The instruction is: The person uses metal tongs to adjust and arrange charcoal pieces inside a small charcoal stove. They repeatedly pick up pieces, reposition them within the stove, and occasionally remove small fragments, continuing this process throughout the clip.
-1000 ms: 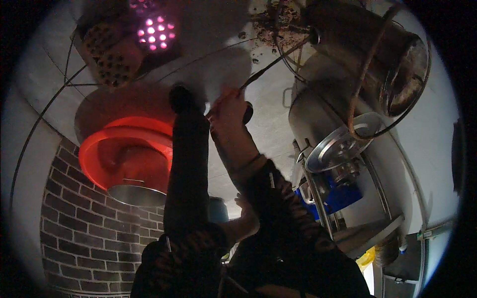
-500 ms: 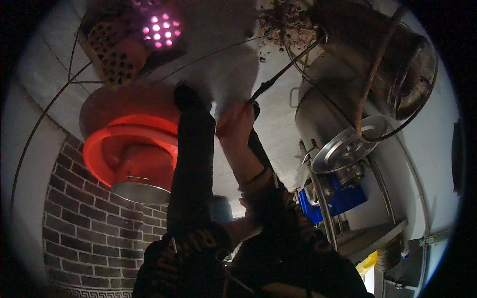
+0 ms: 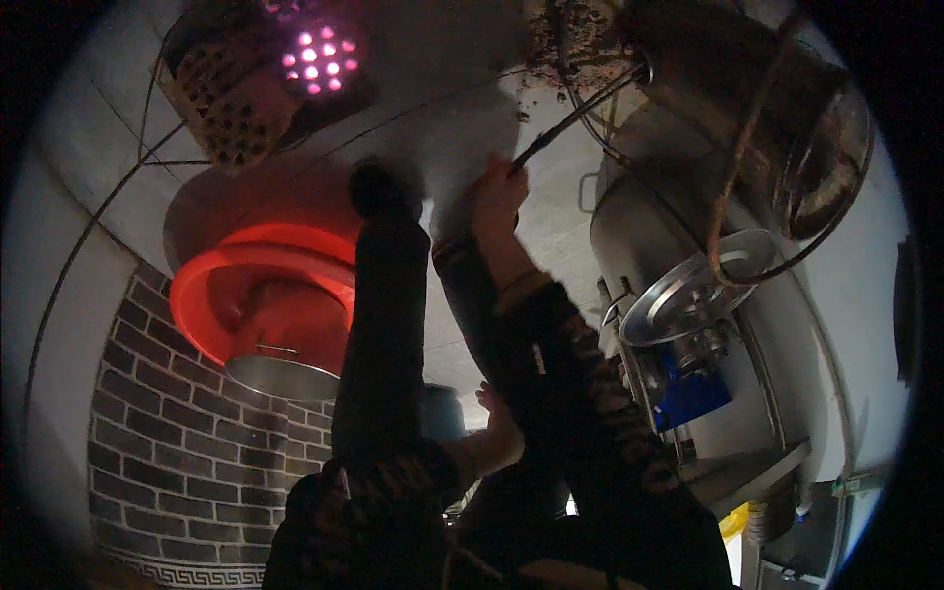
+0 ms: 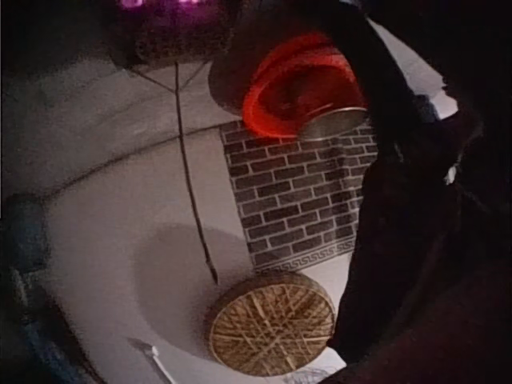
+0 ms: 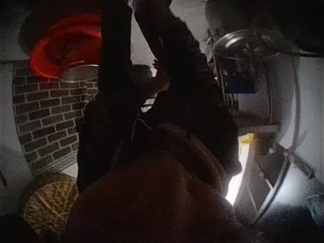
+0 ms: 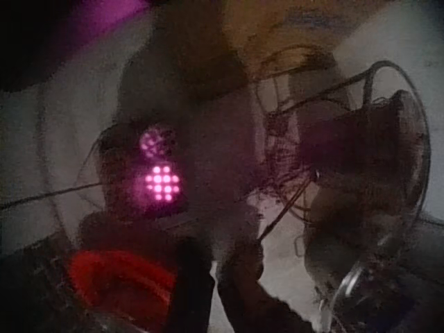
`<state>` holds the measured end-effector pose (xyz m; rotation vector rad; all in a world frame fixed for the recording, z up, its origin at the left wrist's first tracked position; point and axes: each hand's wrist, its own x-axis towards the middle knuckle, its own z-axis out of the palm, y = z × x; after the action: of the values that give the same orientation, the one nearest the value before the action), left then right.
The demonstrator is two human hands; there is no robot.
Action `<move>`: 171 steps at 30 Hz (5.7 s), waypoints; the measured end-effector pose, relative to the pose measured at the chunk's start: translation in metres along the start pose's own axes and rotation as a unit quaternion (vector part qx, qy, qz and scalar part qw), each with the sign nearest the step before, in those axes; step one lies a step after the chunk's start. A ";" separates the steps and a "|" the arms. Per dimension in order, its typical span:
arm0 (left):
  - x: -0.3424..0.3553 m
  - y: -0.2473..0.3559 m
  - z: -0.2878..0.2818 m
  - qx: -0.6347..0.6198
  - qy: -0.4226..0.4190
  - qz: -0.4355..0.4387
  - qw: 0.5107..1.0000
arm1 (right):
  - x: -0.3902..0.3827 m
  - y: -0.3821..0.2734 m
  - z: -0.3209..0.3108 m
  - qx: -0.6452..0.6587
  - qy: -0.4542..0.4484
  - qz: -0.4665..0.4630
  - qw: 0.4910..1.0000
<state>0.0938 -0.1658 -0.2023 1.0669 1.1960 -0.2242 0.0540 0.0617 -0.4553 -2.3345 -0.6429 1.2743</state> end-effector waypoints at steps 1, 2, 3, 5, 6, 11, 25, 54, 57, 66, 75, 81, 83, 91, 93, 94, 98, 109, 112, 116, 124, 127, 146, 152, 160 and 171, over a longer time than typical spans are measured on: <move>0.006 -0.001 -0.005 0.007 -0.001 0.004 1.000 | -0.029 -0.003 -0.009 -0.063 0.011 0.011 0.998; 0.012 0.008 -0.006 0.014 -0.003 0.007 1.000 | -0.057 -0.006 -0.019 0.023 -0.003 0.039 0.999; 0.013 0.006 -0.009 0.021 -0.004 0.010 1.000 | -0.083 -0.009 -0.029 0.110 -0.026 0.056 0.992; 0.011 0.010 -0.009 0.031 -0.006 0.012 0.999 | -0.124 -0.014 -0.051 0.067 -0.056 0.086 0.993; 0.001 0.002 -0.010 0.035 -0.010 0.011 0.999 | -0.136 -0.016 -0.060 0.108 -0.067 0.097 0.987; -0.003 -0.003 0.002 0.057 -0.015 0.023 0.998 | -0.132 -0.030 -0.064 -0.004 -0.102 -0.006 0.995; -0.019 -0.022 0.012 0.121 -0.003 0.039 0.992 | 0.038 -0.061 0.035 0.286 0.048 0.080 0.954; -0.173 0.044 -0.217 0.131 0.125 -0.203 0.962 | -0.184 -0.170 -0.200 0.228 -0.171 0.259 0.923; -0.149 0.060 -0.213 0.148 0.115 -0.219 0.958 | -0.166 -0.181 -0.206 0.224 -0.154 0.256 0.928; -0.119 0.102 -0.212 0.167 0.061 -0.257 0.950 | -0.156 -0.203 -0.262 0.067 -0.233 0.160 0.957; -0.125 0.116 -0.220 0.147 0.028 -0.253 0.956 | -0.206 -0.262 -0.424 0.039 -0.409 0.108 0.905; -0.147 0.121 -0.225 0.093 -0.008 -0.298 0.950 | -0.244 -0.283 -0.523 0.121 -0.427 0.138 0.886; -0.151 0.124 -0.224 0.057 0.000 -0.274 0.960 | -0.244 -0.293 -0.548 0.100 -0.424 0.157 0.886; -0.148 0.135 -0.215 0.008 0.006 -0.301 0.954 | -0.178 -0.342 -0.542 0.372 -0.391 0.128 0.832; -0.147 0.135 -0.212 0.012 0.011 -0.308 0.951 | -0.138 -0.349 -0.525 0.350 -0.361 0.088 0.860; -0.147 0.134 -0.211 0.024 0.022 -0.297 0.954 | -0.115 -0.352 -0.516 0.334 -0.341 0.086 0.874; -0.147 0.126 -0.203 0.040 0.027 -0.316 0.948 | -0.019 -0.353 -0.480 0.490 -0.277 0.221 0.797; -0.150 0.128 -0.198 0.049 0.024 -0.308 0.950 | 0.058 -0.366 -0.398 0.509 -0.103 0.241 0.820; -0.152 0.117 -0.193 0.051 0.022 -0.315 0.947 | 0.054 -0.367 -0.360 0.433 -0.105 0.227 0.866; -0.155 0.115 -0.194 0.069 0.050 -0.275 0.958 | 0.050 -0.371 -0.357 0.381 -0.196 0.235 0.872; -0.031 0.290 -0.174 -0.334 -0.087 0.124 0.930 | 0.021 -0.392 -0.391 0.756 -0.106 0.265 0.590; -0.030 0.338 -0.161 -0.517 -0.203 0.087 0.827 | 0.011 -0.415 -0.377 0.795 -0.092 0.262 0.539; -0.092 0.222 -0.221 0.188 -0.015 -0.040 0.981 | 0.087 -0.353 -0.433 0.210 -0.330 0.254 0.885; -0.148 0.146 -0.203 0.157 -0.040 -0.207 0.965 | 0.092 -0.366 -0.462 0.349 -0.267 0.215 0.872; -0.132 0.150 -0.185 0.225 -0.061 -0.243 0.942 | 0.044 -0.362 -0.450 0.154 -0.300 0.116 0.935; -0.132 0.153 -0.187 0.217 -0.035 -0.247 0.944 | 0.064 -0.353 -0.451 0.470 -0.381 0.203 0.770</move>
<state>0.0187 0.0088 -0.0032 1.1031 1.3689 -0.9457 0.3995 0.3280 -0.0787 -1.0827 0.3339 2.1030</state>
